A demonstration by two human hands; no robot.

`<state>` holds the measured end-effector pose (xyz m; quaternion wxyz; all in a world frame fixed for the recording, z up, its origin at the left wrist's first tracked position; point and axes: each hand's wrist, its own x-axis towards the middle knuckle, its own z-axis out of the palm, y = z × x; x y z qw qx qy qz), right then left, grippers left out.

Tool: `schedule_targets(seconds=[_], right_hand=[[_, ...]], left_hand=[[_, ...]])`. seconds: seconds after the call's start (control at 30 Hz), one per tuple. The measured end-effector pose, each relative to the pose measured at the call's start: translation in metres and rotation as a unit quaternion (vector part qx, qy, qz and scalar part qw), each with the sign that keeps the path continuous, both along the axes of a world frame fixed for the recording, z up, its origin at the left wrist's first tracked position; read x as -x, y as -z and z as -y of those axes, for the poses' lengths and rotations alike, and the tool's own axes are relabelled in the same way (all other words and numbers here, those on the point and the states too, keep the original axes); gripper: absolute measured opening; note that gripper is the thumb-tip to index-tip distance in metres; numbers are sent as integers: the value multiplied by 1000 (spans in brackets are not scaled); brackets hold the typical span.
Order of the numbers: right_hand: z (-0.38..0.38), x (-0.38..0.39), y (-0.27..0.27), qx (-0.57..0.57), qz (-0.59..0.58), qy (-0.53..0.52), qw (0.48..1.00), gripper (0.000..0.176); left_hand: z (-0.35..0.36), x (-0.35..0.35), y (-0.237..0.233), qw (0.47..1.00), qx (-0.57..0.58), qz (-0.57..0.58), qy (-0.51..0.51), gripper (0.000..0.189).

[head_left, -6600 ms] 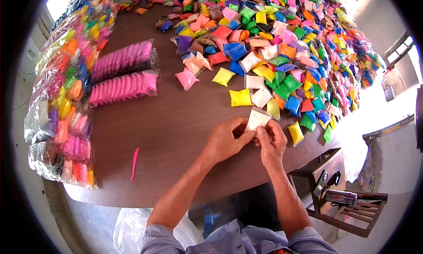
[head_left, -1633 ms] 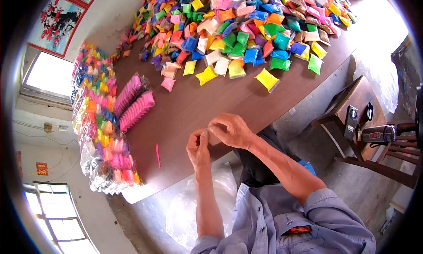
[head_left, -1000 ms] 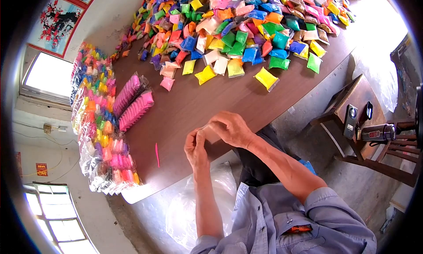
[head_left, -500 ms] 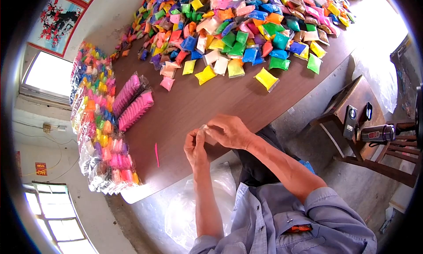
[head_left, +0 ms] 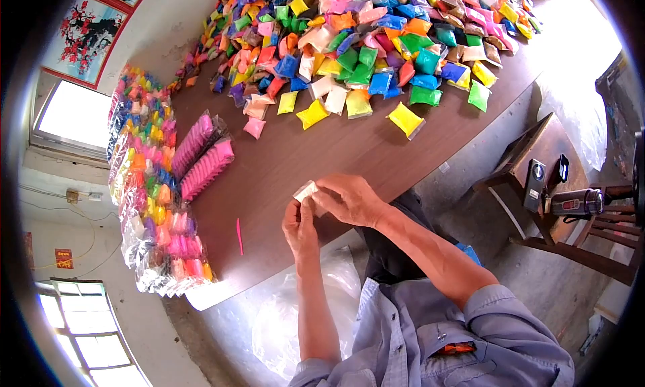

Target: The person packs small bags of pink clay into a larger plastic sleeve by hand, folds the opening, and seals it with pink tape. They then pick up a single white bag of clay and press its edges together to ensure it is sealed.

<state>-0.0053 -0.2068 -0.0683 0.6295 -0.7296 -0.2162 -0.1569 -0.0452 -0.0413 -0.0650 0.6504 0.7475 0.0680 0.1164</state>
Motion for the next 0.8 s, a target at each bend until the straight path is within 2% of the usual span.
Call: schedule_targets(seconds=[0.07, 0.2, 0.27, 0.3, 0.4, 0.57, 0.8], right_hand=[[0, 1, 2, 30, -1, -11, 999, 20], [-2, 1, 4, -27, -32, 0, 999, 18], [0, 0, 2, -51, -57, -5, 997, 19], [2, 0, 1, -44, -64, -4, 997, 18], [0, -1, 2, -35, -62, -1, 997, 19], [1, 1, -1, -29, -50, -15, 998, 22], [0, -1, 2, -20, -71, -9, 997, 21]], left_hand=[[1, 0, -1, 1000, 27, -3, -14, 21], [6, 3, -8, 999, 32, -19, 2, 21], [10, 5, -15, 994, -106, -26, 8, 22], [10, 5, -14, 994, -105, -26, 8, 22], [7, 5, -13, 996, -90, -11, 11, 25], [-1, 2, 0, 999, 15, -29, 15, 27], [-1, 5, -5, 998, 13, -29, 46, 33]])
